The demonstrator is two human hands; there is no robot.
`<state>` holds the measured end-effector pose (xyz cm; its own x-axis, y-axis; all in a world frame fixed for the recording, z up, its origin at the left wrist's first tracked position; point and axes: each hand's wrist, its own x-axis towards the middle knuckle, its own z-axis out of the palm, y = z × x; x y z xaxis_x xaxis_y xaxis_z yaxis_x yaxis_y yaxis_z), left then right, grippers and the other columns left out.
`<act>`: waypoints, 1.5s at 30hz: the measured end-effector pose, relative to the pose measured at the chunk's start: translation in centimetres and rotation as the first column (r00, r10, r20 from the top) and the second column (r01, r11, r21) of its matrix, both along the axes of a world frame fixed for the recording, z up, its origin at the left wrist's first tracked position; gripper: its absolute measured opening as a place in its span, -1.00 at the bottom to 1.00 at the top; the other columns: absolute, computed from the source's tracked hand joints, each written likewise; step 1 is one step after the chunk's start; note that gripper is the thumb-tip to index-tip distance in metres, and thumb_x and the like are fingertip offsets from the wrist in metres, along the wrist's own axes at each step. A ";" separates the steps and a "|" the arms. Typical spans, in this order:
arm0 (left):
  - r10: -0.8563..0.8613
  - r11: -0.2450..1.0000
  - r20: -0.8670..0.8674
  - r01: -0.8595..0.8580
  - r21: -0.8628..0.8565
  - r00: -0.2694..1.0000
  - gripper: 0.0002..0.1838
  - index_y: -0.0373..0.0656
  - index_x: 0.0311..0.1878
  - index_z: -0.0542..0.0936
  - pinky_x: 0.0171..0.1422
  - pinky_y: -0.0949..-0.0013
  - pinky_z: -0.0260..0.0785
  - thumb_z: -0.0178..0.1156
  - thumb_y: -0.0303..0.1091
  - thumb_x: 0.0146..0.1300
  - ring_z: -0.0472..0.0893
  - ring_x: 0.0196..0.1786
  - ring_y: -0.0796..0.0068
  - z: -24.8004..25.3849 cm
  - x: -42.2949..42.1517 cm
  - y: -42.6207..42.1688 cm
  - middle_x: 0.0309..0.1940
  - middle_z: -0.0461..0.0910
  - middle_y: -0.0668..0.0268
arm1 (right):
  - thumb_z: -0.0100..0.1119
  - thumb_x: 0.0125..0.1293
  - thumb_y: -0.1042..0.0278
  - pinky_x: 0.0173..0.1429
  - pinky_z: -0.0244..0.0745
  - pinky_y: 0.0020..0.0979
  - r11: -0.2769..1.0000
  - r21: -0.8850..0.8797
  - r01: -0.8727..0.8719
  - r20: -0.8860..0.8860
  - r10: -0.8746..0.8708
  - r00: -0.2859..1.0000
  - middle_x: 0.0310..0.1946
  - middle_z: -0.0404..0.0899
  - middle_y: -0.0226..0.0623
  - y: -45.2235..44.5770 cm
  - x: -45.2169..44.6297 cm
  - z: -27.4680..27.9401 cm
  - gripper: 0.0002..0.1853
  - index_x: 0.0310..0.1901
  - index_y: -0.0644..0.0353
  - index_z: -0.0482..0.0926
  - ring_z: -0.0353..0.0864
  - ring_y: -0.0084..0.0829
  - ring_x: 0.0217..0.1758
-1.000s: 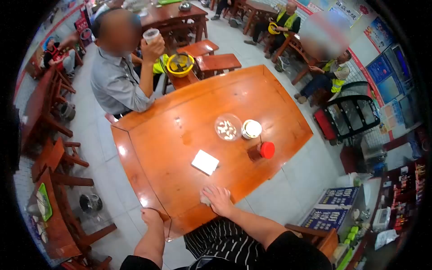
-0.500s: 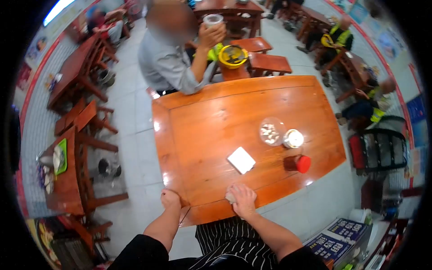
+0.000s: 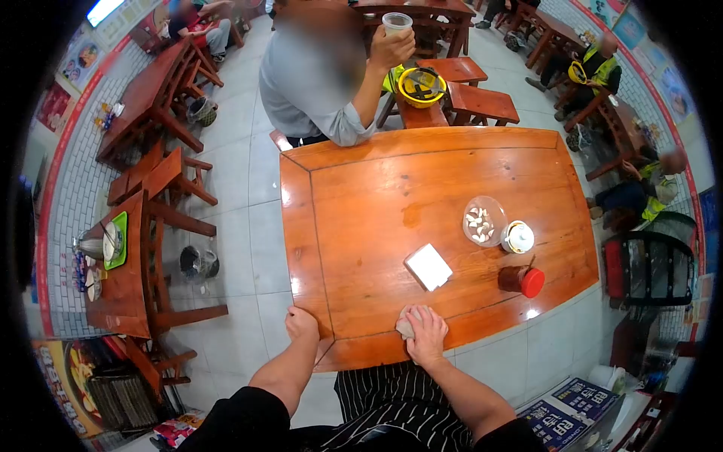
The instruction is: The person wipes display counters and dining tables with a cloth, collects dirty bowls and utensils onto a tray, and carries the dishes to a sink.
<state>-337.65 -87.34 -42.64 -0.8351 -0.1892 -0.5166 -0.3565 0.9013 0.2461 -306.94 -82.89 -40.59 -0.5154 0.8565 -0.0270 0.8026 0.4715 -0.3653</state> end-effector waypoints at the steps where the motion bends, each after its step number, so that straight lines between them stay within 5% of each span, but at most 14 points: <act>1: 0.009 1.000 0.019 -0.009 -0.010 1.000 -0.39 -0.10 0.05 0.66 0.22 -0.07 0.38 -0.29 0.07 0.38 0.61 0.08 -0.14 0.1 0.0 0.0 0.02 0.65 -0.01 | 0.22 -0.05 0.43 0.43 0.05 0.07 1.000 -0.002 0.002 -0.003 -0.002 1.000 0.34 0.30 -0.21 -0.1 -0.1 0.1 -0.32 0.25 -0.02 0.47 0.17 -0.02 0.43; 21: 0.007 1.000 0.034 -0.008 0.021 0.999 -0.38 -0.15 0.10 0.64 0.29 -0.04 0.34 -0.29 0.06 0.41 0.57 0.14 -0.16 0.6 0.1 0.9 0.08 0.61 -0.07 | 0.21 -0.05 0.38 0.42 0.07 0.08 0.999 0.027 -0.019 -0.011 0.020 1.000 0.33 0.32 -0.18 0.7 0.0 -0.5 -0.32 0.25 0.01 0.47 0.20 0.02 0.42; 25: -0.030 0.993 0.079 0.021 0.116 0.996 -0.31 -0.32 0.09 0.62 0.35 -0.04 0.29 -0.33 0.05 0.38 0.51 0.21 -0.21 -0.7 0.4 0.8 0.14 0.54 -0.18 | 0.14 -0.11 0.51 0.38 0.13 0.02 0.997 0.003 -0.074 -0.111 0.074 0.991 0.32 0.36 -0.13 2.8 -3.0 -0.5 -0.27 0.27 0.11 0.47 0.24 0.08 0.38; 27: -0.011 0.997 0.023 0.009 0.083 1.000 -0.29 -0.38 0.09 0.61 0.33 -0.05 0.29 -0.34 0.05 0.38 0.51 0.20 -0.22 -0.7 1.0 1.4 0.14 0.54 -0.20 | 0.19 -0.02 0.53 0.23 0.29 -0.12 0.988 0.065 -0.139 -0.149 0.147 0.978 0.20 0.47 -0.21 5.1 -7.1 1.1 -0.40 0.18 0.12 0.52 0.40 -0.09 0.28; 33: 0.002 0.999 0.068 -0.005 0.049 0.998 -0.28 -0.35 0.13 0.59 0.34 -0.03 0.28 -0.34 0.07 0.37 0.51 0.21 -0.21 -1.1 1.4 2.2 0.14 0.55 -0.17 | 0.25 0.00 0.53 0.40 0.12 0.07 0.977 0.115 -0.181 -0.136 0.196 0.971 0.31 0.31 -0.09 11.4 -12.2 -3.4 -0.38 0.21 0.15 0.48 0.26 0.04 0.38; 36: 0.023 0.998 0.082 -0.027 0.060 0.996 -0.29 -0.29 0.16 0.59 0.35 -0.01 0.28 -0.35 0.07 0.38 0.51 0.22 -0.17 -1.6 1.5 1.8 0.15 0.56 -0.12 | 0.25 -0.01 0.56 0.43 0.15 0.06 0.993 0.002 -0.120 -0.066 0.120 0.991 0.30 0.33 -0.09 12.9 -10.7 -3.6 -0.35 0.23 0.16 0.46 0.28 0.04 0.36; 40: 0.037 0.999 0.093 -0.037 -0.007 0.995 -0.33 -0.16 0.17 0.61 0.33 0.00 0.31 -0.33 0.09 0.38 0.54 0.21 -0.13 -2.2 0.5 0.9 0.15 0.58 -0.04 | 0.25 -0.05 0.63 0.37 0.30 0.01 0.990 0.128 -0.061 -0.136 0.078 0.988 0.28 0.34 0.06 14.0 -6.1 -4.6 -0.29 0.26 0.20 0.37 0.33 0.11 0.32; 43: 0.035 0.999 0.091 -0.031 -0.043 0.995 -0.36 -0.07 0.16 0.63 0.28 0.00 0.35 -0.32 0.10 0.39 0.56 0.17 -0.10 -3.6 -0.1 0.0 0.13 0.61 0.02 | 0.23 0.08 0.59 0.44 0.20 0.02 0.966 0.172 0.196 -0.181 -0.164 0.970 0.34 0.26 0.14 13.1 -3.8 -5.3 -0.32 0.31 0.15 0.35 0.26 0.18 0.37; 45: 0.034 0.997 0.073 -0.028 -0.077 0.997 -0.39 -0.02 0.08 0.65 0.19 -0.06 0.40 -0.32 0.11 0.41 0.60 0.09 -0.10 -4.5 -0.6 -0.2 0.05 0.66 0.10 | 0.23 0.16 0.50 0.45 0.13 0.12 0.959 0.238 0.153 -0.078 -0.138 0.987 0.40 0.19 0.13 10.9 -4.5 -6.5 -0.29 0.39 0.10 0.29 0.18 0.16 0.44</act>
<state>-338.25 -87.57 -47.18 -0.7883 -0.2552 -0.5599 -0.3992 0.9045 0.1498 -311.44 -72.00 -47.10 -0.3793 0.8991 0.2183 0.8491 0.4320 -0.3040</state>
